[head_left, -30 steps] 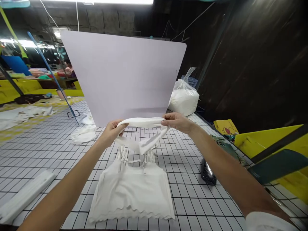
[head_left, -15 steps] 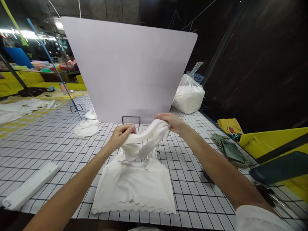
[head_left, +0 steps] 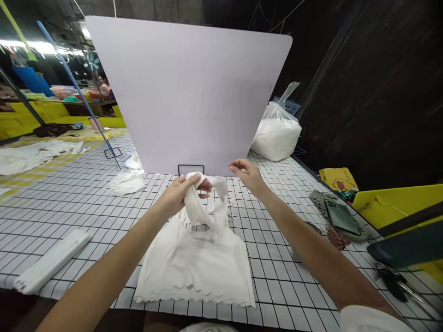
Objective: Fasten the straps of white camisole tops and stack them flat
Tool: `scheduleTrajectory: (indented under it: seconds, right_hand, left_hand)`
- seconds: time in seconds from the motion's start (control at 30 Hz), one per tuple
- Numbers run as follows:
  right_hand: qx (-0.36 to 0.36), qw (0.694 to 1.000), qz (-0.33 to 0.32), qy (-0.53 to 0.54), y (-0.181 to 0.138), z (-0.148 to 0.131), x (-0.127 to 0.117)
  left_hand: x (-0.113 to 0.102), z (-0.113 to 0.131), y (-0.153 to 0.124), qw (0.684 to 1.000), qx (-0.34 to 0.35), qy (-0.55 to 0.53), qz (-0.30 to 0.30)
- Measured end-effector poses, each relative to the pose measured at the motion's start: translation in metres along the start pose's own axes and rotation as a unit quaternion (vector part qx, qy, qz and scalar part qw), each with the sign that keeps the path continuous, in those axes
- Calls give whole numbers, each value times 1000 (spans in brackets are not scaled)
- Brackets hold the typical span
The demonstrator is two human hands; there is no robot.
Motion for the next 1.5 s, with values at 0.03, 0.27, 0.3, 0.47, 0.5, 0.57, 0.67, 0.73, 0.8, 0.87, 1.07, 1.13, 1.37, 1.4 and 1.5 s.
scheduleTrajectory:
  seconds: [0.03, 0.27, 0.3, 0.47, 0.5, 0.57, 0.67, 0.73, 0.8, 0.87, 1.07, 1.13, 1.37, 1.4, 1.5]
  right_hand:
    - [-36, 999, 4, -16, -8, -9, 8]
    - [-20, 977, -163, 135, -33, -16, 93]
    - [-8, 973, -158, 169, -30, -13, 95]
    - [9, 972, -111, 207, -13, -10, 83]
    - [8, 975, -102, 197, -12, -11, 79]
    - [-2, 982, -92, 167, -12, -17, 77]
    - [-54, 990, -100, 79, -17, -33, 88]
    - [-92, 990, -102, 28, -21, -42, 96]
    - [-100, 989, -103, 36, -21, -44, 101]
    - [-68, 986, -114, 105, -17, -37, 101]
    - [69, 940, -233, 238, -11, -20, 112]
    - [80, 934, -292, 190, -10, -22, 113]
    - [81, 945, -243, 206, 16, -36, 70]
    - [79, 944, -247, 205, 17, -38, 71]
    - [77, 941, -258, 207, 15, -41, 77]
  left_hand:
    - [4, 0, 4, 999, 6, -49, -4]
    - [21, -8, 18, 993, -6, -115, 10]
    - [20, -8, 18, 994, -3, -113, 14]
    - [2, 0, 13, 997, 29, -62, 45]
    - [-3, 1, 11, 997, 32, -49, 55]
    - [-10, 2, 7, 996, 26, -33, 76]
    - [-9, 2, 5, 997, 13, -39, 72]
    - [-6, 4, 5, 997, 19, -47, 58]
    - [-5, 7, 5, 997, 27, -45, 53]
    - [-8, 9, 4, 997, 26, -34, 59]
    - [-17, 23, -1, 992, 76, -34, 96]
    - [-24, 36, -5, 986, 118, -47, 106]
    - [-44, 24, -9, 994, 48, -65, 77]
    - [-39, 16, -7, 995, 35, -75, 60]
    - [-11, -9, 3, 995, -3, -102, -1]
Point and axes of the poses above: each hand's wrist, its own y-axis towards the middle knuckle, its own x-axis out of the palm, z = x × y, the point moved 9 cm from there along y, towards the middle knuckle, and after that the axes turned 10 degrees about -z, right-handed, at the moved point
